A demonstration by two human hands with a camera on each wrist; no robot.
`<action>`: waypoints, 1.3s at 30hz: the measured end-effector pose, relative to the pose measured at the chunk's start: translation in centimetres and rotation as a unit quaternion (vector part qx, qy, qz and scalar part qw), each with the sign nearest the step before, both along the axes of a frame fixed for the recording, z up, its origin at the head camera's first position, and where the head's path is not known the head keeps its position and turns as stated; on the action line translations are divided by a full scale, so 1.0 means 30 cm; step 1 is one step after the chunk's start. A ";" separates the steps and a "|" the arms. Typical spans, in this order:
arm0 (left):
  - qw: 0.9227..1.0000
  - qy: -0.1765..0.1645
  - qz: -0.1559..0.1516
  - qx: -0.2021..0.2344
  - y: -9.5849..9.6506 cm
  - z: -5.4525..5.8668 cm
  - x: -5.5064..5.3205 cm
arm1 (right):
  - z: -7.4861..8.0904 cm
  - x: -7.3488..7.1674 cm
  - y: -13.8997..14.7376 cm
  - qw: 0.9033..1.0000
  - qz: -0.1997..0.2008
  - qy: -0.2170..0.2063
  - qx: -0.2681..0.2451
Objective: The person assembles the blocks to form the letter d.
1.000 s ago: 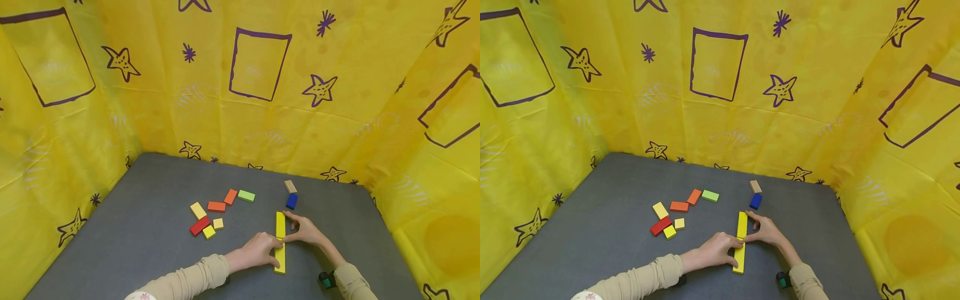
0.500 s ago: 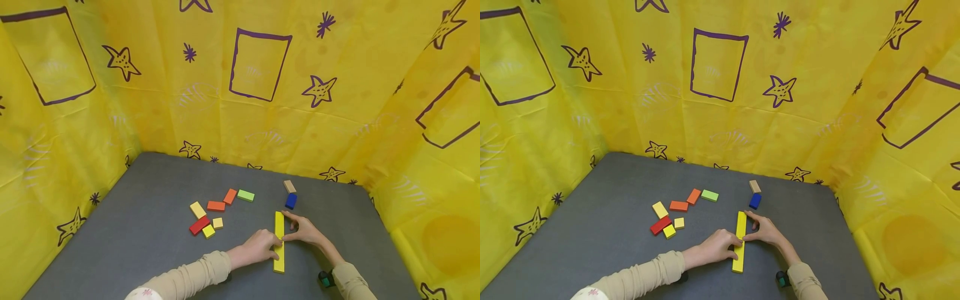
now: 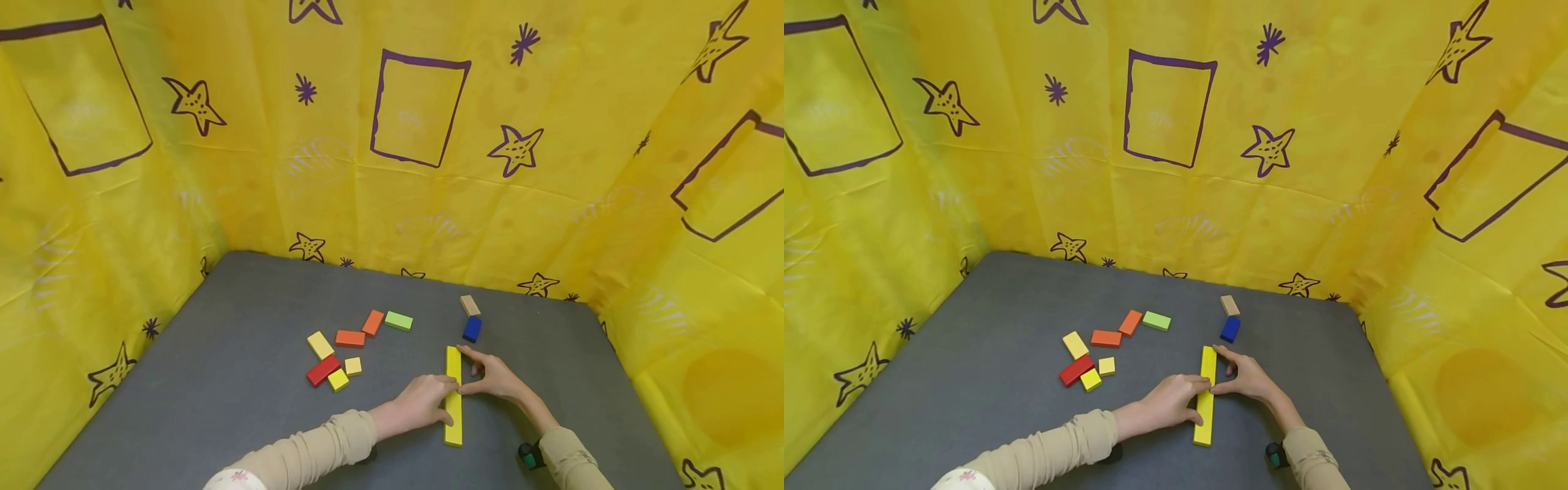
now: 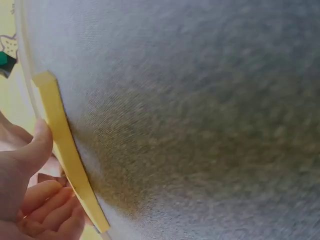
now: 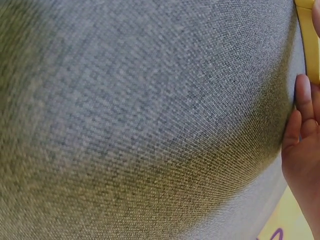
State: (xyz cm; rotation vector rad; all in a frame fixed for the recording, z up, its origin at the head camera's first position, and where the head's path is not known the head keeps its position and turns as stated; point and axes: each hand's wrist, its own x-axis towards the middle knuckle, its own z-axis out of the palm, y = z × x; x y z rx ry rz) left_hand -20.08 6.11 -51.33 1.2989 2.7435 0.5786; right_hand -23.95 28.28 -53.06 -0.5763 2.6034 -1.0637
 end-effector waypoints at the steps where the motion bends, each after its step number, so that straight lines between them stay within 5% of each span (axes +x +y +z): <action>1: 1.000 -0.004 0.002 -0.005 0.001 -0.001 -0.004 | 0.000 -0.001 0.000 1.000 0.000 0.000 0.000; 39: 1.000 -0.012 -0.004 0.004 0.006 -0.005 -0.033 | 0.010 -0.004 -0.006 1.000 -0.006 -0.011 0.009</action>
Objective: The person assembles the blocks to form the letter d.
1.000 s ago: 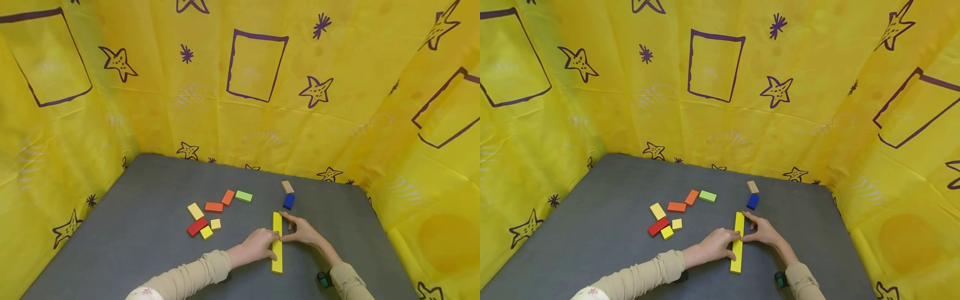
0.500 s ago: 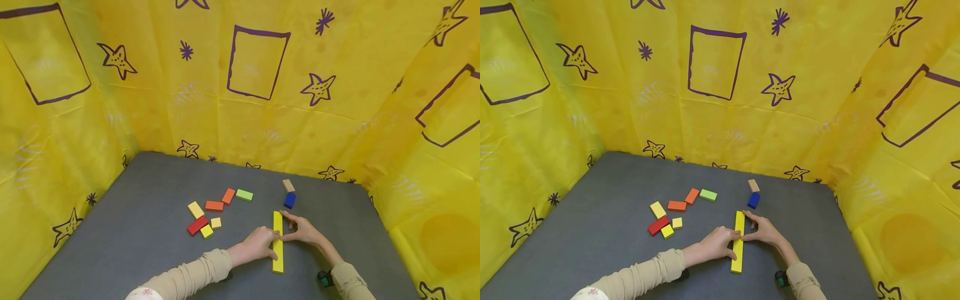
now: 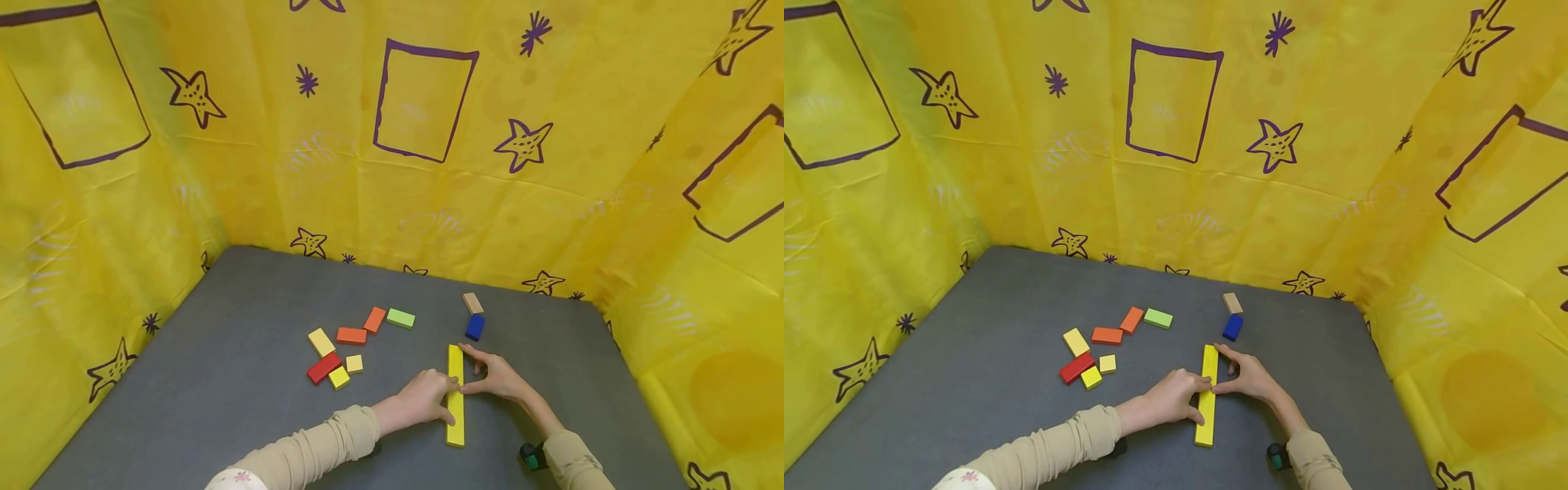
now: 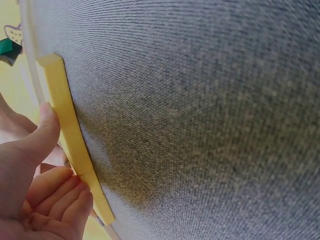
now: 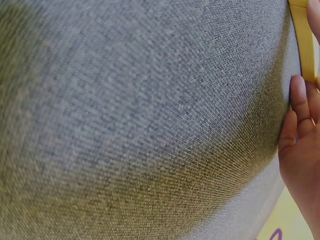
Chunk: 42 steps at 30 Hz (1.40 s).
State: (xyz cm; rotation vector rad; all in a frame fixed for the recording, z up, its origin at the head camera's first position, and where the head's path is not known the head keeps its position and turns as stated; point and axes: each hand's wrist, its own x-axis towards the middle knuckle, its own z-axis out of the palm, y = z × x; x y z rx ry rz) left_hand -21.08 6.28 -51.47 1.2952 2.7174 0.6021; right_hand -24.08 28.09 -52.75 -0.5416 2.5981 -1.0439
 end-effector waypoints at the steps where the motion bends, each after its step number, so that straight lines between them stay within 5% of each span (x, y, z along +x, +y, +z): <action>1: 1.000 0.001 0.001 -0.001 -0.001 0.001 0.000 | 0.000 -0.001 0.000 1.000 0.000 0.000 0.000; 22: 1.000 -0.006 -0.001 -0.003 0.006 0.009 0.001 | 0.011 -0.023 0.034 0.999 -0.005 0.030 -0.026; 34: 1.000 0.009 0.005 -0.012 0.009 0.008 0.003 | 0.056 -0.084 0.063 0.984 -0.147 0.051 -0.081; 42: 1.000 0.016 0.003 -0.016 0.010 0.003 0.002 | 0.033 -0.130 0.087 0.974 -0.215 0.013 -0.071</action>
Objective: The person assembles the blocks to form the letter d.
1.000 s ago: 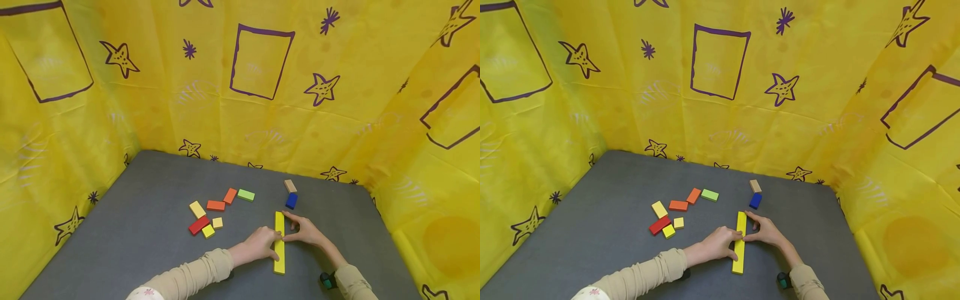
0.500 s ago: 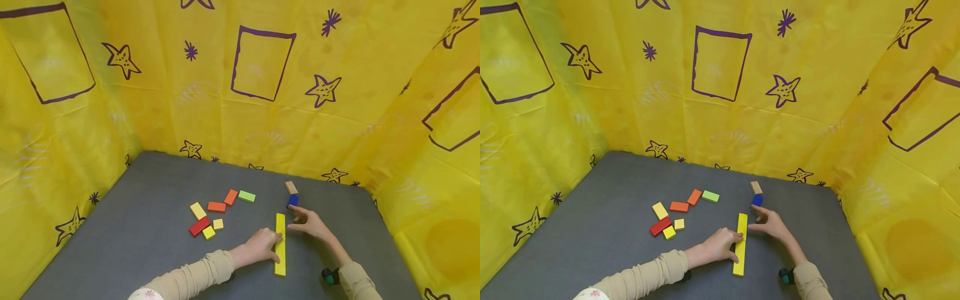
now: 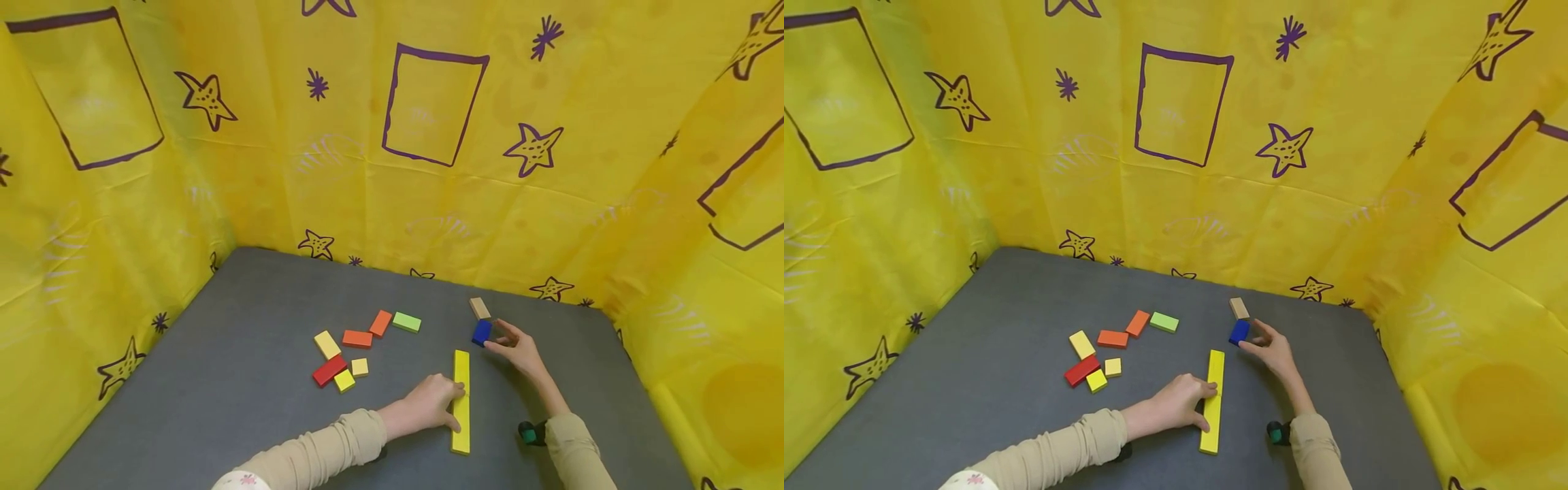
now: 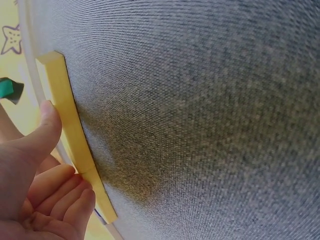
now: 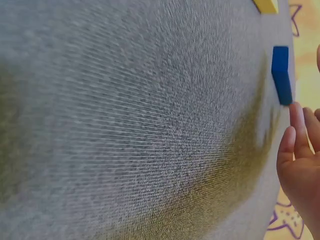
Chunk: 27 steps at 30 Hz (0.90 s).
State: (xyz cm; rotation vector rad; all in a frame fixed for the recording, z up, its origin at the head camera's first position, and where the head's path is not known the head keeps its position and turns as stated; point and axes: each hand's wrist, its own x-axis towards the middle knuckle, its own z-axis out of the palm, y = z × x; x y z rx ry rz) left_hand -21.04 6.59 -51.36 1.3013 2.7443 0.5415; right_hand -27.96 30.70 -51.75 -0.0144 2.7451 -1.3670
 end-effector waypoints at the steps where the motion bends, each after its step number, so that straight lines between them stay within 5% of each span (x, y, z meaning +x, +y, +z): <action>1: 1.000 0.002 0.000 0.000 0.000 0.000 0.000 | -0.004 -0.005 0.003 1.000 -0.001 -0.002 0.004; 27: 1.000 0.012 -0.007 -0.005 0.000 0.005 -0.002 | -0.055 -0.070 -0.007 0.997 -0.004 0.013 0.082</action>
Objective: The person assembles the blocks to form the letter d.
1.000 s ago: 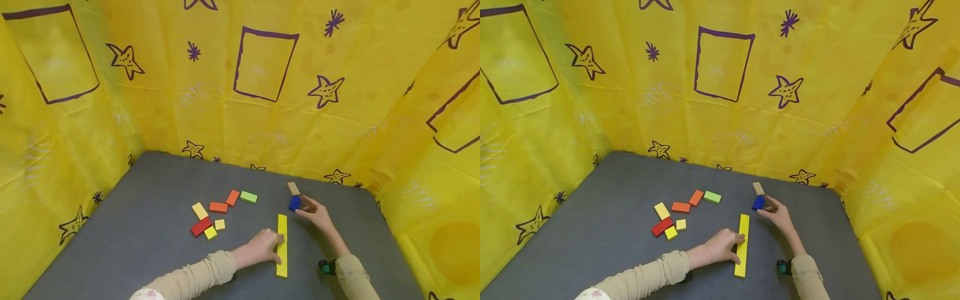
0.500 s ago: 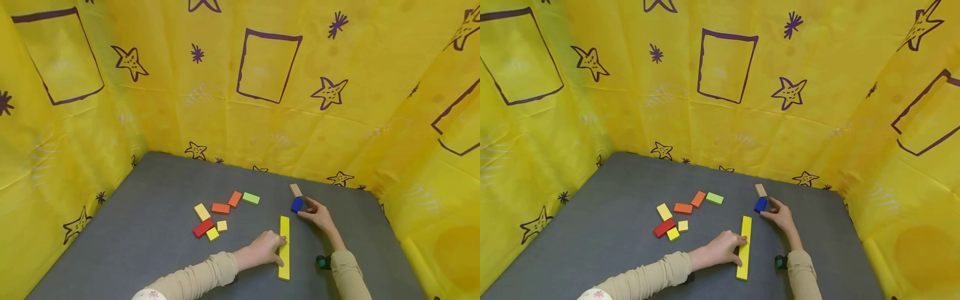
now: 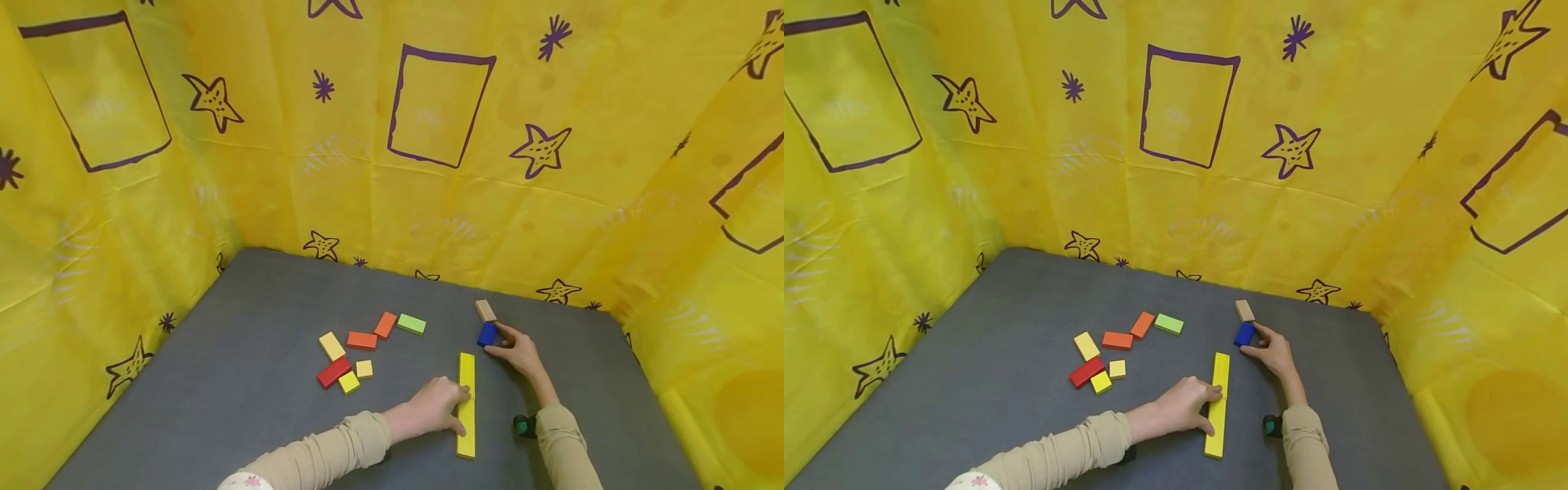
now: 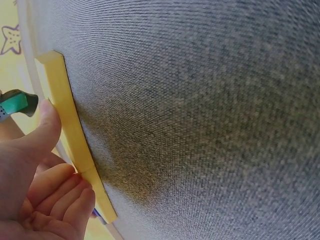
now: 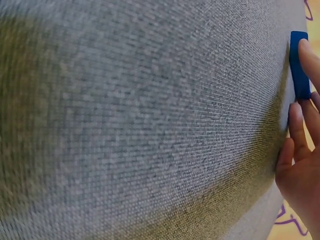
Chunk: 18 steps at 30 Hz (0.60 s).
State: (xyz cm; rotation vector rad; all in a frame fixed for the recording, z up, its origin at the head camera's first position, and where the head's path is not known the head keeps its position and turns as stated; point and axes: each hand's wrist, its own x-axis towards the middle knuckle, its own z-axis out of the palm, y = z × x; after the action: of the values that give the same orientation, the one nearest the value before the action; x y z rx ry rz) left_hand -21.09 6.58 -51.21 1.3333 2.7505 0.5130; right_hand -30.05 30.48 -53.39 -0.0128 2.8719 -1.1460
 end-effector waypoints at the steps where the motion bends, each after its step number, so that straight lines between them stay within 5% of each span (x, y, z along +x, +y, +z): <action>1: 1.000 -0.002 0.000 0.001 0.000 0.000 0.000 | 0.001 0.000 0.000 1.000 0.000 0.000 0.000; 18: 1.000 -0.029 0.003 0.006 -0.003 -0.002 0.001 | -0.003 0.004 -0.003 1.000 -0.003 0.006 0.004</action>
State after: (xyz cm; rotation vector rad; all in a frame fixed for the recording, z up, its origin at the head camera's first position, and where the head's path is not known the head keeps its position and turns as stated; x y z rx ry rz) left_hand -21.07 6.50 -51.27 1.2922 2.7093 0.5607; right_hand -29.92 30.40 -53.47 -0.0114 2.8875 -1.1403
